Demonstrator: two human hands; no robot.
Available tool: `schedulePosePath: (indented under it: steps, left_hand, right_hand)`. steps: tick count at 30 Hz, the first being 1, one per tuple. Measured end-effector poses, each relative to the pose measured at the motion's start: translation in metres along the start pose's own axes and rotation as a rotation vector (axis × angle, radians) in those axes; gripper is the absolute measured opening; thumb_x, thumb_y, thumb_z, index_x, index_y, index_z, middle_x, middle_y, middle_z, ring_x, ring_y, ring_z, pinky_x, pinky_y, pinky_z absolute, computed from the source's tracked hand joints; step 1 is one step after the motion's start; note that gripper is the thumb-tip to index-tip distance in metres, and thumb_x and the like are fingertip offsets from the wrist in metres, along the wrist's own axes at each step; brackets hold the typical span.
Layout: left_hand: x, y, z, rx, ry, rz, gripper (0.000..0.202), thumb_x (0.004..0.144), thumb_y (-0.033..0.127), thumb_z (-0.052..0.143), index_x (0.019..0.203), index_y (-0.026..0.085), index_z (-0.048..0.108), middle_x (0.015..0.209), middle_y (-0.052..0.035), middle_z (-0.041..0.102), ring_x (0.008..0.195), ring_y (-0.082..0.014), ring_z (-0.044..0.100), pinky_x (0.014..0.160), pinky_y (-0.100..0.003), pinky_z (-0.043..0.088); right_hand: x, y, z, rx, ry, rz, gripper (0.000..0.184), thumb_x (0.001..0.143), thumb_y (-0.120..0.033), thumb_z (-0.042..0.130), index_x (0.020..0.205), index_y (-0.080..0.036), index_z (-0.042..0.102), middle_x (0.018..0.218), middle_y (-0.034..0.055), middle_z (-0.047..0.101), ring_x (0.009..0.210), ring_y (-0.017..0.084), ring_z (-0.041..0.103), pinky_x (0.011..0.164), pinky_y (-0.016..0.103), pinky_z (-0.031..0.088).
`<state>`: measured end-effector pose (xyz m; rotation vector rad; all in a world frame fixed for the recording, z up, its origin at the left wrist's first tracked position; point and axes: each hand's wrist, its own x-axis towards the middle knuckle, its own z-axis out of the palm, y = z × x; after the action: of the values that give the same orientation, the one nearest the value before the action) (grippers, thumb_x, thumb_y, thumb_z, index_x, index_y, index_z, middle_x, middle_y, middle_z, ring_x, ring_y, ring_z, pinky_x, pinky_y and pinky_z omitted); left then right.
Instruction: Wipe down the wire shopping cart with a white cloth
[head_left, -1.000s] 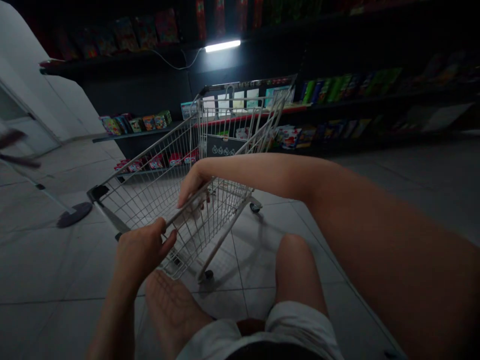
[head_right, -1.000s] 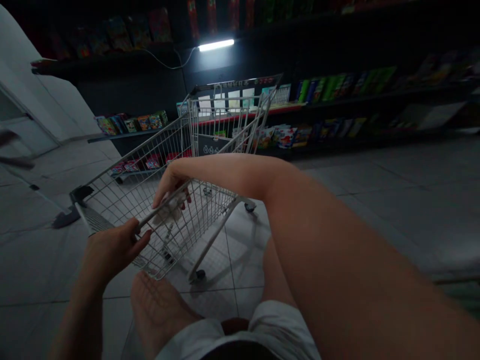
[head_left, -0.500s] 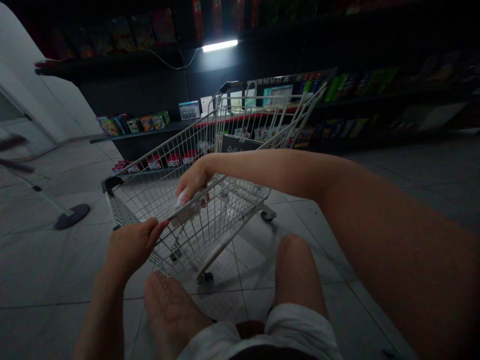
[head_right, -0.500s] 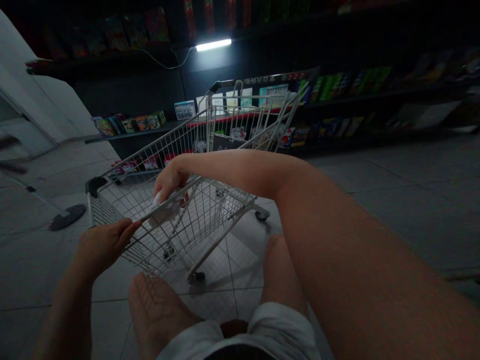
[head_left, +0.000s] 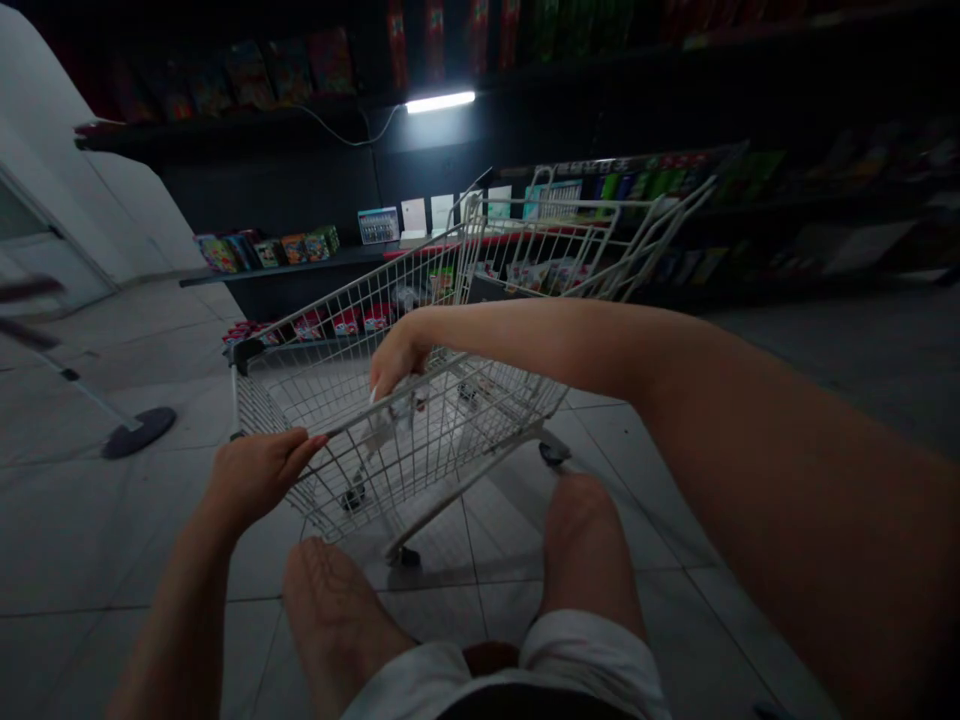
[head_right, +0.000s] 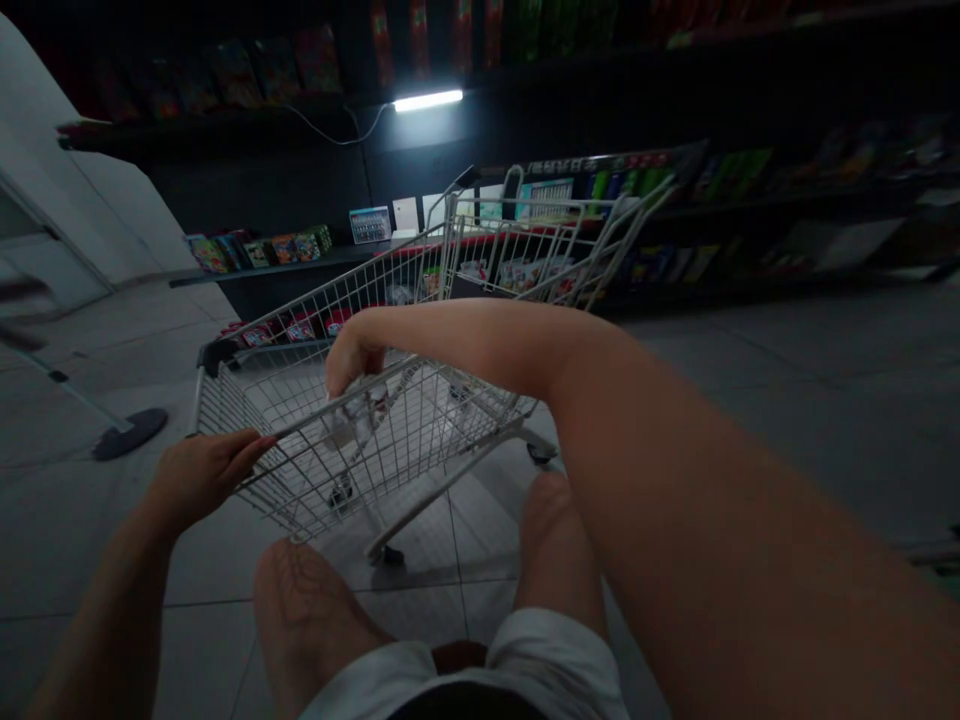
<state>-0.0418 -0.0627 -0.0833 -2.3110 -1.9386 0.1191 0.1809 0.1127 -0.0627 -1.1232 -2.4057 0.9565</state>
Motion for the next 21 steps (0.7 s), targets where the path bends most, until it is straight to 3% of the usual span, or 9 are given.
schedulePosePath:
  steps: [4, 8, 10, 12, 16, 17, 19, 21]
  left_hand:
    - [0.001, -0.007, 0.001, -0.007, 0.02, 0.028, 0.057, 0.093, 0.06, 0.019, 0.072, 0.023, 0.057, 0.068, -0.0046, 0.067, 0.066, -0.0205, 0.061, 0.058, -0.028, 0.027]
    - [0.001, -0.012, 0.003, -0.012, 0.038, 0.051, 0.057, 0.093, 0.06, 0.018, 0.073, 0.023, 0.057, 0.068, -0.0051, 0.067, 0.066, -0.0205, 0.061, 0.057, -0.028, 0.026]
    - [0.001, -0.014, 0.003, -0.029, 0.043, 0.064, 0.057, 0.092, 0.061, 0.019, 0.073, 0.023, 0.057, 0.068, -0.0047, 0.066, 0.066, -0.0201, 0.06, 0.058, -0.027, 0.027]
    - [0.001, -0.017, 0.004, -0.049, 0.043, 0.073, 0.057, 0.092, 0.062, 0.019, 0.072, 0.023, 0.056, 0.067, -0.0042, 0.066, 0.064, -0.0193, 0.059, 0.058, -0.027, 0.027]
    - [0.004, -0.026, 0.008, -0.066, 0.031, 0.086, 0.059, 0.091, 0.064, 0.019, 0.07, 0.022, 0.054, 0.063, -0.0043, 0.063, 0.06, -0.0188, 0.056, 0.057, -0.028, 0.026]
    - [0.005, -0.027, 0.009, -0.069, 0.03, 0.091, 0.059, 0.091, 0.064, 0.018, 0.07, 0.022, 0.054, 0.063, -0.0043, 0.062, 0.059, -0.0188, 0.056, 0.057, -0.028, 0.026]
    - [0.008, -0.03, 0.01, -0.078, 0.029, 0.101, 0.058, 0.091, 0.065, 0.019, 0.071, 0.022, 0.054, 0.064, -0.0043, 0.062, 0.06, -0.019, 0.056, 0.057, -0.028, 0.026]
    - [0.01, -0.032, 0.011, -0.086, 0.025, 0.107, 0.058, 0.091, 0.065, 0.019, 0.071, 0.022, 0.054, 0.065, -0.0042, 0.062, 0.061, -0.0189, 0.057, 0.057, -0.028, 0.026]
  right_hand:
    - [0.004, 0.007, -0.009, 0.063, 0.202, 0.057, 0.04, 0.065, -0.04, 0.076, 0.055, -0.009, 0.054, 0.077, -0.0023, 0.072, 0.085, 0.015, 0.071, 0.074, 0.032, 0.054]
    - [0.001, 0.016, 0.019, 0.097, 0.533, 0.055, 0.042, 0.073, -0.04, 0.069, 0.049, -0.012, 0.049, 0.08, -0.0003, 0.074, 0.092, 0.015, 0.071, 0.074, 0.031, 0.053]
    - [-0.003, 0.013, 0.025, 0.09, 0.631, 0.016, 0.041, 0.077, -0.041, 0.065, 0.051, -0.013, 0.052, 0.082, -0.0003, 0.074, 0.094, 0.015, 0.071, 0.076, 0.031, 0.053]
    - [-0.01, 0.004, 0.016, 0.072, 0.528, 0.03, 0.036, 0.078, -0.04, 0.065, 0.055, -0.012, 0.056, 0.083, -0.0007, 0.074, 0.095, 0.016, 0.07, 0.077, 0.031, 0.053]
    - [-0.029, -0.012, -0.011, 0.071, -0.121, 0.302, 0.028, 0.075, -0.034, 0.071, 0.068, -0.008, 0.064, 0.085, 0.0031, 0.074, 0.094, 0.018, 0.069, 0.082, 0.034, 0.054]
    - [-0.032, -0.013, -0.012, 0.083, -0.229, 0.359, 0.029, 0.076, -0.033, 0.071, 0.07, -0.005, 0.065, 0.085, 0.0045, 0.073, 0.093, 0.018, 0.069, 0.082, 0.033, 0.054]
    - [-0.035, -0.011, -0.007, 0.107, -0.294, 0.4, 0.033, 0.078, -0.034, 0.068, 0.072, -0.002, 0.064, 0.084, 0.0059, 0.072, 0.09, 0.016, 0.068, 0.08, 0.031, 0.052]
    - [-0.035, -0.005, 0.0, 0.098, -0.241, 0.38, 0.038, 0.081, -0.036, 0.064, 0.072, 0.0, 0.062, 0.082, 0.0055, 0.07, 0.087, 0.014, 0.066, 0.078, 0.028, 0.051]
